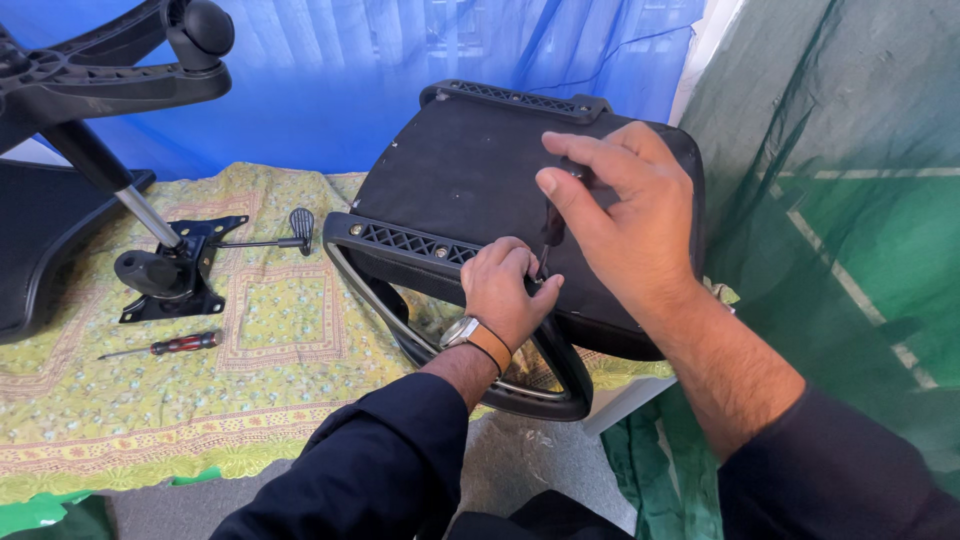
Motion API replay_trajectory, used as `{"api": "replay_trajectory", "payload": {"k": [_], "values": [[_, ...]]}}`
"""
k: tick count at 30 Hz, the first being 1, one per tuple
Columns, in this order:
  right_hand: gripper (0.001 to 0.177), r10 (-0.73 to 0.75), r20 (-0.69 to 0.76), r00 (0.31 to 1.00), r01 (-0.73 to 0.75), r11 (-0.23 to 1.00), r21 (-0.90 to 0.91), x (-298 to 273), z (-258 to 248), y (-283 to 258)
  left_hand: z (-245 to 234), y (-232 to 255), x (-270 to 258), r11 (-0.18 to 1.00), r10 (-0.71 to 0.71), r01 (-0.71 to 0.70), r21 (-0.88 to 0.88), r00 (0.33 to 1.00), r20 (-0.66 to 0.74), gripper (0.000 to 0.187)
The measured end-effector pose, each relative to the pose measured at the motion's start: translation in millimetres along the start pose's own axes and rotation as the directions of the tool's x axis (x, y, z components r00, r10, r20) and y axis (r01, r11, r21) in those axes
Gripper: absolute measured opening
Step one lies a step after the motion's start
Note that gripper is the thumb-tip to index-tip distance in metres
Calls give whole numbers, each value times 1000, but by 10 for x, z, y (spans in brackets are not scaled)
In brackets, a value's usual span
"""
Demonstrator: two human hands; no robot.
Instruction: The person uses a screwdriver to tighten screws on the underside of an office chair seat, securing the seat to its metal frame. The chair base and other parts are visible nearby on a patterned cloth.
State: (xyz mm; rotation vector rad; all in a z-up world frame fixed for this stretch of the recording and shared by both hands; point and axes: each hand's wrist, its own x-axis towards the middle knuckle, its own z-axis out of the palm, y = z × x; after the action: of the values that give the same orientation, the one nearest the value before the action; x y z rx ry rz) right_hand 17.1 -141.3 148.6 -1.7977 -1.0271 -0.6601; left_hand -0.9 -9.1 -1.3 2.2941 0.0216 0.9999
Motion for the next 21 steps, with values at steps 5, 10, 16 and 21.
{"api": "replay_trajectory", "payload": {"k": [5,10,16,21], "values": [[24,28,28,999,-33,977,209,8,-32,14,-13,-10,-3,1000,-5,5,15,1000,7,31],[27,-100,-65,993,98,995,-36,-41,-1,16,-3,-12,-23,1000,24,-24,3,1000,-19,31],[27,-143,36,989,144,989,-34,65,-53,62,-23,-9,-14,1000,20,-20,-6,1000,-24,33],[28,-190,125,974,173,976,131,106,-112,112,-16,-3,-6,999,46,-45,12,998,-45,35]]}}
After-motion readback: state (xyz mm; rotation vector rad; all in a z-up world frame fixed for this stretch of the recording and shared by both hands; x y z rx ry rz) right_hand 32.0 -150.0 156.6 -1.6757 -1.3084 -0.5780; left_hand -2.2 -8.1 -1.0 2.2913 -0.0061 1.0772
